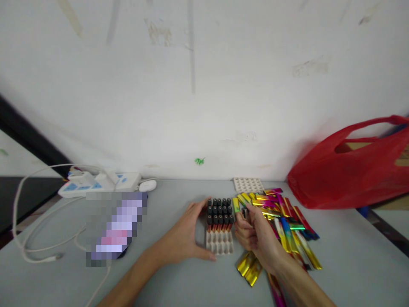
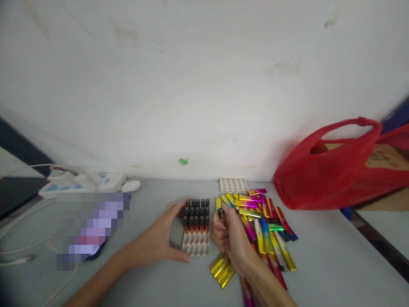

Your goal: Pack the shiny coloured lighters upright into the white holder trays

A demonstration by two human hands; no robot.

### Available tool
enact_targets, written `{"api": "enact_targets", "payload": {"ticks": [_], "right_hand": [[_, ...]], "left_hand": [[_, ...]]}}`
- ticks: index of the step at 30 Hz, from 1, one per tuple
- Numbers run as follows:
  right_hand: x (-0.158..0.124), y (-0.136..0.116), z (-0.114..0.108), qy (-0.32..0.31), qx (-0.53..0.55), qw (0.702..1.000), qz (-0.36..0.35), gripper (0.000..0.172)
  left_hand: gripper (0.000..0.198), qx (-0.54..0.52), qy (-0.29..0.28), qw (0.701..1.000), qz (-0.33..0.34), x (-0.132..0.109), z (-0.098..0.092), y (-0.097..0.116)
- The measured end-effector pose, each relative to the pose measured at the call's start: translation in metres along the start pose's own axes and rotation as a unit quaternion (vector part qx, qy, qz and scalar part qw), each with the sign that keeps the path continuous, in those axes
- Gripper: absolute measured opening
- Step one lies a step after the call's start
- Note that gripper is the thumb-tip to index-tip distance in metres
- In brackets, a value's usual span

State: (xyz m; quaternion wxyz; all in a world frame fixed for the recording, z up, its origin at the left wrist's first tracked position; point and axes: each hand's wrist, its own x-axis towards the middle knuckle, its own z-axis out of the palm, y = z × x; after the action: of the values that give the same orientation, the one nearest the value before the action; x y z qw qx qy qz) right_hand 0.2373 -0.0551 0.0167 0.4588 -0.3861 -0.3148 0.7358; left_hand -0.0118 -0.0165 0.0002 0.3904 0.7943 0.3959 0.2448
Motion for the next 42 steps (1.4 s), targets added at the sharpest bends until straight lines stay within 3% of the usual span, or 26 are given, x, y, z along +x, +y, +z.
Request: {"api": "enact_targets", "payload": {"ticks": [4, 8, 11, 15, 20, 24, 28, 34, 42], "right_hand": [[0.002, 0.002, 0.000, 0.010, -0.015, 1.000, -0.012, 0.066], [-0.002, 0.003, 0.005, 0.096, -0.107, 0.979, -0.147, 0.057], [-0.008, 0.001, 0.009, 0.125, -0.216, 0.931, -0.268, 0.044], [-0.017, -0.001, 0.008, 0.115, -0.366, 0.838, -0.389, 0.026], [-0.023, -0.001, 0.008, 0.073, -0.467, 0.760, -0.446, 0.011], [-0.023, 0.000, 0.011, 0.004, -0.521, 0.714, -0.468, 0.021], [-0.021, 0.004, 0.012, 0.012, -0.565, 0.668, -0.484, 0.025], [-0.018, 0.004, 0.016, 0.005, -0.579, 0.639, -0.507, 0.017], [-0.018, 0.008, 0.015, -0.012, -0.580, 0.647, -0.495, 0.016]], "left_hand": [[0.146, 0.004, 0.001, 1.000, 0.002, -0.001, 0.001, -0.001], [0.145, 0.008, 0.001, 1.000, 0.012, 0.000, 0.001, -0.003], [0.145, 0.006, 0.001, 1.000, 0.016, 0.000, 0.001, -0.003], [0.143, 0.005, 0.002, 1.000, 0.013, 0.000, 0.001, -0.003], [0.145, 0.005, -0.003, 1.000, 0.009, 0.000, 0.001, -0.002], [0.142, -0.004, -0.003, 1.000, 0.015, -0.001, 0.000, -0.001], [0.140, -0.012, -0.007, 1.000, 0.023, 0.000, 0.000, -0.001], [0.140, -0.016, -0.011, 0.999, 0.030, 0.003, 0.001, -0.002], [0.135, -0.020, -0.007, 0.999, 0.046, 0.004, 0.000, -0.001]]}}
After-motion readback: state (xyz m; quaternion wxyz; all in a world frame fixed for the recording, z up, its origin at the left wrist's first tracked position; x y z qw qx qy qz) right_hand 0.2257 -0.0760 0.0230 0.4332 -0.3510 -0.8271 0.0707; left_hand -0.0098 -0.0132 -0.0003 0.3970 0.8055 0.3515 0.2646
